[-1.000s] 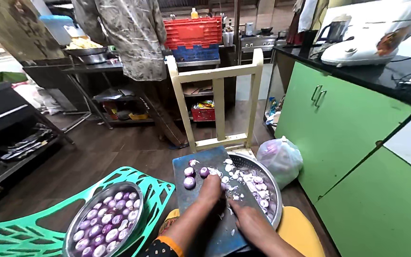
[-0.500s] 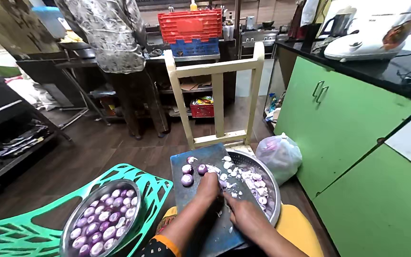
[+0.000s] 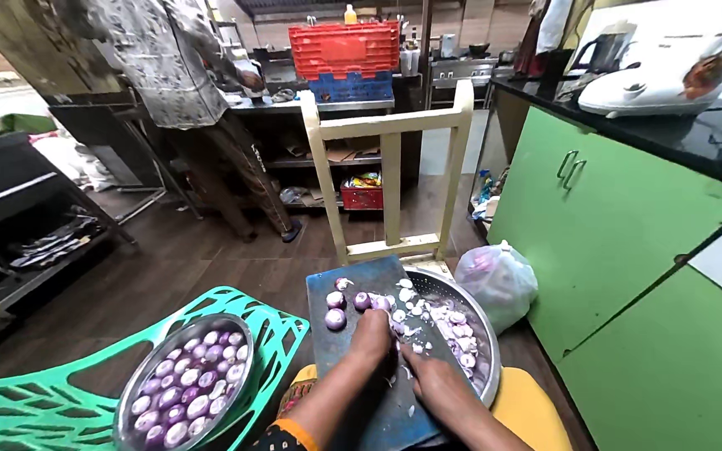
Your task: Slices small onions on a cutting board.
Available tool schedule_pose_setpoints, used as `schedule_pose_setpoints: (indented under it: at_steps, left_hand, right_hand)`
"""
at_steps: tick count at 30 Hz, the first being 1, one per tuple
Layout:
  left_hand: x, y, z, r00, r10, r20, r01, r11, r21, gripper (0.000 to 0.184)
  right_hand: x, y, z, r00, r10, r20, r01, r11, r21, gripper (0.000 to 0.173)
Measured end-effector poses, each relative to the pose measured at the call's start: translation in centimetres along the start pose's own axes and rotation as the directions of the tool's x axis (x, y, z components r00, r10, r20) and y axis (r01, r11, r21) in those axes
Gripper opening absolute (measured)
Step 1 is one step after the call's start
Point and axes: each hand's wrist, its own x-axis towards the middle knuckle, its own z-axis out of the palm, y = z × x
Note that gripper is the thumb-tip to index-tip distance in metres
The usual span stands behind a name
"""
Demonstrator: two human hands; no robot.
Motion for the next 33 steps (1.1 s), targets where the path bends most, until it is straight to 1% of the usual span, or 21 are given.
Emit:
schedule_pose_setpoints:
  at_steps: [3,6,9,13,15,18,21,23,26,28,29,30,33]
  left_hand:
    - [-0.5,-0.1,0.4,1.0,-0.011,-0.015,0.011,1.0,-0.016,0.017]
    - [-0.7,0.2,0.8,1.0,-0.025,-0.012,0.025,1.0,-0.01,0.017]
    - [-0.7,0.3,0.8,1.0,-0.013,-0.014,0.013,1.0,-0.021,0.019]
    - [-0.5,-0.1,0.7,1.0,-0.006,-0.03,0.005,0.999,-0.036,0.018]
    - [-0.4,0.0,0.8,1.0,-0.02,-0.014,0.02,1.0,-0.018,0.018]
    - [-0.7,0.4,0.8,0.999,-0.033,0.002,0.033,0.999,0.0,0.016]
    - [-0.7,0.2,0.4,1.0,-0.018,-0.014,0.018,1.0,-0.007,0.018]
    - [-0.7,0.1,0.5,0.999,-0.015,-0.029,0.015,1.0,-0.018,0.017]
    - [-0.9,0.3,0.7,0.999,-0.024,-0.026,0.023,1.0,-0.018,0.016]
    - [-0.9,0.3,0.7,0.999,-0.017,-0.031,0.017,1.0,-0.01,0.015]
    - [-0.8,0.2,0.6,0.999,-0.017,-0.031,0.017,1.0,-0.012,0.016]
    - [-0.7,0.1,0.3,0.999,-0.02,-0.028,0.019,1.0,-0.013,0.016]
    - [-0.8,-0.2,0.3,0.999,-0.032,-0.016,0.031,0.999,-0.025,0.015]
  right_hand:
    - [-2.1,0.2,-0.4,1.0,-0.019,0.013,0.019,1.0,-0.011,0.062]
    - [-0.7,-0.7,-0.4,1.0,-0.014,-0.007,0.014,1.0,0.002,0.061]
    - [0.5,0.0,0.2,1.0,0.014,0.012,-0.014,1.0,-0.003,0.065]
    - [-2.2,0.1,-0.4,1.0,-0.027,0.001,0.027,1.0,-0.006,0.063]
    - [-1.5,-0.8,-0.8,0.999,-0.033,-0.018,0.033,0.999,-0.008,0.062]
    - [0.3,-0.4,0.2,1.0,-0.002,-0.01,0.002,0.999,-0.033,0.062]
    - [-1.8,0.4,0.4,1.0,-0.007,0.023,0.008,0.999,-0.035,0.063]
    - [-2.9,0.3,-0.5,0.999,-0.017,0.028,0.017,1.0,-0.023,0.065]
    - [-0.9,-0.9,-0.7,0.999,-0.035,-0.013,0.035,0.999,-0.011,0.06]
    - [0.7,-0.7,0.0,1.0,-0.013,-0.002,0.013,0.999,-0.031,0.062]
    - [0.6,-0.4,0.3,1.0,-0.014,-0.008,0.013,0.999,-0.035,0.063]
    - [0.0,-0.1,0.4,0.999,-0.024,-0.021,0.024,0.999,-0.038,0.063]
    - [-2.2,0.0,-0.6,0.999,-0.028,0.023,0.029,0.999,-0.033,0.063]
